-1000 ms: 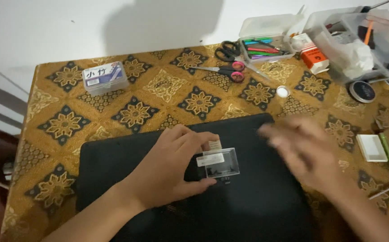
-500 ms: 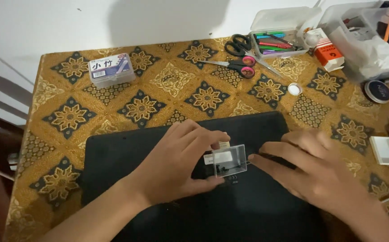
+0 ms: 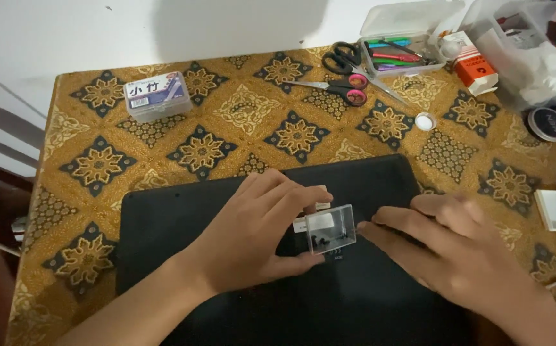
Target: Finalizing the assembly of a laptop by inserting the battery and securing small internal components using tweezers and specialized tools.
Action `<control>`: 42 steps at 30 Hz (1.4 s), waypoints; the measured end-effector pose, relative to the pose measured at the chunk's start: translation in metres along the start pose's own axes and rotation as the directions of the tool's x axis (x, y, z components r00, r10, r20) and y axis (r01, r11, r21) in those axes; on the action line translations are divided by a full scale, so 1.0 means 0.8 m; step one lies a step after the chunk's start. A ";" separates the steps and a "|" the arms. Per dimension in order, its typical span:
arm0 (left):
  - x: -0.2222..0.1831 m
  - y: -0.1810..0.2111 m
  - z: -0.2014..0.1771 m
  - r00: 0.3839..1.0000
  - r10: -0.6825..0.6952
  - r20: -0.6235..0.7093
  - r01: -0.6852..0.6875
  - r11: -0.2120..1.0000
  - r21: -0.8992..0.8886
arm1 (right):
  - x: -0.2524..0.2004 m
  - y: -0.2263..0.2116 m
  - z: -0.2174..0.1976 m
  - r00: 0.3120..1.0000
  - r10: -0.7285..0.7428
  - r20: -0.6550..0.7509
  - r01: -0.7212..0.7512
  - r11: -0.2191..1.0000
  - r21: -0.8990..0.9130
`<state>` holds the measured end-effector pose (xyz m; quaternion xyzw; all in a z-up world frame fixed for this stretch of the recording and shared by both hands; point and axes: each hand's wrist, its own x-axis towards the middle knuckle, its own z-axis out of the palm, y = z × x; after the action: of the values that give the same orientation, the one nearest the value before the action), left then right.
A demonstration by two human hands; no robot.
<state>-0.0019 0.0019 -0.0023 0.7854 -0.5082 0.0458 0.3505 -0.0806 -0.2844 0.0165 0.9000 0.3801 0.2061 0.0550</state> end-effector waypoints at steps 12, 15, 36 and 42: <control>0.000 -0.002 0.001 1.000 -0.001 0.012 0.001 1.000 -0.010 | -0.003 -0.001 0.000 0.999 0.033 -0.039 -0.031 0.998 0.053; 0.000 -0.002 0.001 1.000 -0.003 0.005 0.003 1.000 -0.018 | -0.007 -0.002 0.003 0.999 0.034 0.016 -0.035 0.997 0.068; 0.002 -0.006 -0.003 0.988 -0.118 0.095 0.123 0.991 -0.044 | 0.007 -0.006 0.001 0.985 0.085 -0.152 -0.081 0.996 0.035; 0.001 -0.003 -0.020 0.966 -0.174 0.191 0.189 0.980 -0.059 | 0.021 -0.018 0.007 0.986 0.132 -0.099 -0.096 0.948 0.304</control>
<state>0.0053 0.0114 0.0091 0.8154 -0.4658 -0.0790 0.3346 -0.0772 -0.2624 0.0135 0.9047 0.3566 0.2021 -0.1162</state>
